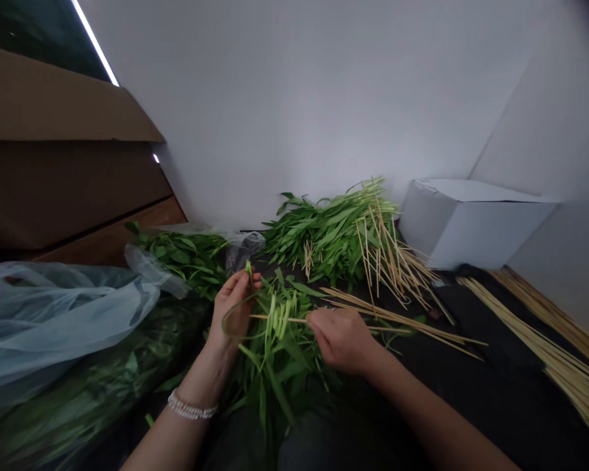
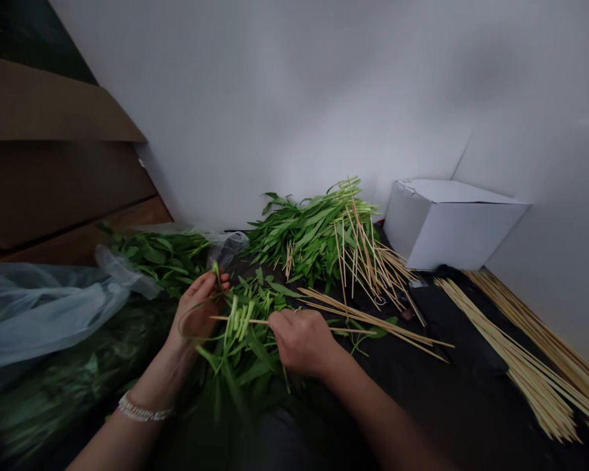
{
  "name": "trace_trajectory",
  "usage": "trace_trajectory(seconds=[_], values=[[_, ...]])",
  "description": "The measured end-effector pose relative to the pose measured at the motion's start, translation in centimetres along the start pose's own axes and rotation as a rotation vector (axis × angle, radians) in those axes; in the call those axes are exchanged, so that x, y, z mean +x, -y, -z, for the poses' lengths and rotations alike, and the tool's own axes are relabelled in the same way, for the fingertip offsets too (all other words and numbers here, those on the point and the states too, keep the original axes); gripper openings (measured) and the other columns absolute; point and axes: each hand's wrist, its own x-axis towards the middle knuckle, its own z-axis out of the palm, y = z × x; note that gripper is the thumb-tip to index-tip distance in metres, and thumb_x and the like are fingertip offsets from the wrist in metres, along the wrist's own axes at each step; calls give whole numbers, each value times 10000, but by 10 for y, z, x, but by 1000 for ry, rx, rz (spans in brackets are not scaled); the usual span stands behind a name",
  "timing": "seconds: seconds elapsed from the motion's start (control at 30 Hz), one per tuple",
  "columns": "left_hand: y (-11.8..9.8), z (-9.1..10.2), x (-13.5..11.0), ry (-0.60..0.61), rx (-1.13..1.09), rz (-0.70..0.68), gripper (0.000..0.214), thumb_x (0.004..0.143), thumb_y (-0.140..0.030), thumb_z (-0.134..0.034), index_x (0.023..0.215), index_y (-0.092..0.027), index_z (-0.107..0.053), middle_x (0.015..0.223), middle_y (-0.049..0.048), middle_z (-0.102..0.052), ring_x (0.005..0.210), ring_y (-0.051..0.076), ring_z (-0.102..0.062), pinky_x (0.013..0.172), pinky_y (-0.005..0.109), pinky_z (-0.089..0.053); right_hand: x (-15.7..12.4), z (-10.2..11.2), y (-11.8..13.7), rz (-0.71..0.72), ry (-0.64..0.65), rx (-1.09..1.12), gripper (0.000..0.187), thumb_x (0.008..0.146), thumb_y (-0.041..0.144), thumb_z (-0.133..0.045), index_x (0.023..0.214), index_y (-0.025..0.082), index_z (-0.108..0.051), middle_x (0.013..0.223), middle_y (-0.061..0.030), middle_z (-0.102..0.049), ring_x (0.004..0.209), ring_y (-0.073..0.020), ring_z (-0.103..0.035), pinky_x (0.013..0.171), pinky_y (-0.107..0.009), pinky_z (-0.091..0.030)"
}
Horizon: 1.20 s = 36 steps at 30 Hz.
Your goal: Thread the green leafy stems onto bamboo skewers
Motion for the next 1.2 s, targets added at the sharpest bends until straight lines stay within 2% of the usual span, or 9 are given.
trace_trajectory(seconds=[0.17,0.33,0.67,1.2], values=[[7,-7,-4,8,73,29,425,456,-308,-911,813,-141,-752,723,27,-746,629,105,-645,628,206,-489,-4,-11,-13,-69,-130,-131,246,914,119,-414,1029,136,-631,766,-45,-646,669,-150,-599,622,-258,-413],[8,-7,-8,54,90,54,379,498,-280,-898,831,-156,-766,731,27,-754,635,117,-658,677,234,-515,-3,-12,-14,-73,-232,-174,277,919,113,-421,1098,122,-633,803,-62,-680,715,-155,-638,664,-255,-462],[10,-7,-10,65,123,79,377,502,-286,-898,835,-170,-765,779,42,-766,693,152,-691,748,281,-541,-4,-14,-14,-125,-202,-194,291,922,120,-420,1103,139,-646,836,-70,-697,732,-160,-651,660,-255,-481],[10,-6,-9,45,119,83,368,491,-241,-900,826,-165,-770,761,44,-764,651,135,-676,696,255,-537,-5,-17,-13,-155,-174,-187,274,938,140,-412,1080,146,-647,784,-54,-682,676,-146,-637,613,-248,-456]])
